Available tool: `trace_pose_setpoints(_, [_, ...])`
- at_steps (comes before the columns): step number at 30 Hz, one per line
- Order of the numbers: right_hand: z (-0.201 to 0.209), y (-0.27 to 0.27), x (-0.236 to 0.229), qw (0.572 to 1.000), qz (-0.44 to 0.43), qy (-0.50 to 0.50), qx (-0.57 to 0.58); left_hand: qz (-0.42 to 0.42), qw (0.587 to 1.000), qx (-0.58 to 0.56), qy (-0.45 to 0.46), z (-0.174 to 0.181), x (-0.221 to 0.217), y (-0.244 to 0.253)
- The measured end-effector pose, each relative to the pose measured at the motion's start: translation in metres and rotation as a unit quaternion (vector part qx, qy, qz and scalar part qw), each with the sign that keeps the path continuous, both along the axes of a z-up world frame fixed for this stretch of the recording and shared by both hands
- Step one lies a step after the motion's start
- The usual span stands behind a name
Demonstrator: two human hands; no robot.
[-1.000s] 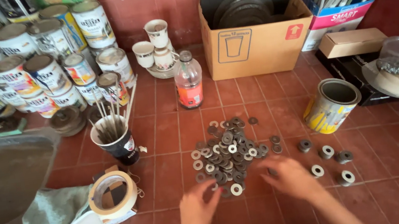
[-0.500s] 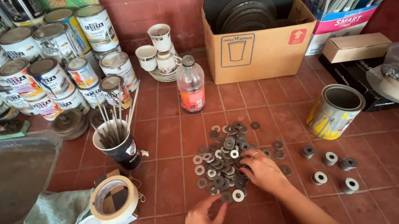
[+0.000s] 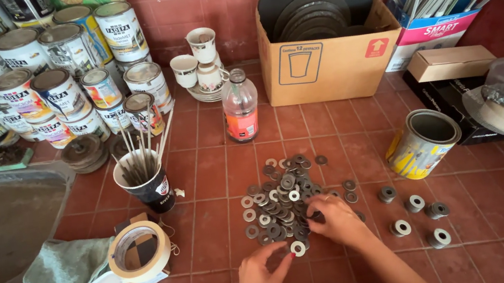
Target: Stacking metal washers onto a bolt from a pile on the floor.
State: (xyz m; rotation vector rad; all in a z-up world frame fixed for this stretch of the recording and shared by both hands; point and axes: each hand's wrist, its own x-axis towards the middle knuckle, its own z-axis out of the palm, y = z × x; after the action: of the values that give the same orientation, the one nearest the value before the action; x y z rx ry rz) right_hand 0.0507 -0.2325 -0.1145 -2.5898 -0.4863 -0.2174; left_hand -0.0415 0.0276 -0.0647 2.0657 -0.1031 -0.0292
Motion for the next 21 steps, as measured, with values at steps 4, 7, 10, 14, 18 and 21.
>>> trace_pose_setpoints(4, [0.021, 0.006, -0.026, 0.974, -0.019, 0.065, 0.215, -0.001, 0.986, -0.141, 0.084, 0.013, -0.001, -0.01])
trace_pose_setpoints(7, [0.059, 0.028, -0.057, 0.934, 0.002, 0.005, 0.356, -0.057, 0.916, -0.343, 0.198, -0.025, 0.02, -0.022])
trace_pose_setpoints(10, [0.079, 0.043, -0.07, 0.916, 0.025, -0.004, 0.4, -0.067, 0.858, -0.415, 0.295, 0.017, 0.034, -0.028])
trace_pose_setpoints(14, [0.111, 0.043, -0.067, 0.923, 0.03, -0.014, 0.383, -0.103, 0.856, -0.431, 0.266, 0.038, 0.066, -0.036])
trace_pose_setpoints(18, [0.122, 0.022, -0.048, 0.951, 0.029, -0.046, 0.305, -0.112, 0.893, -0.372, 0.228, 0.052, 0.096, -0.04])
trace_pose_setpoints(21, [0.084, -0.003, -0.012, 0.978, -0.04, -0.046, 0.198, -0.124, 0.91, -0.355, 0.176, 0.074, 0.113, -0.04])
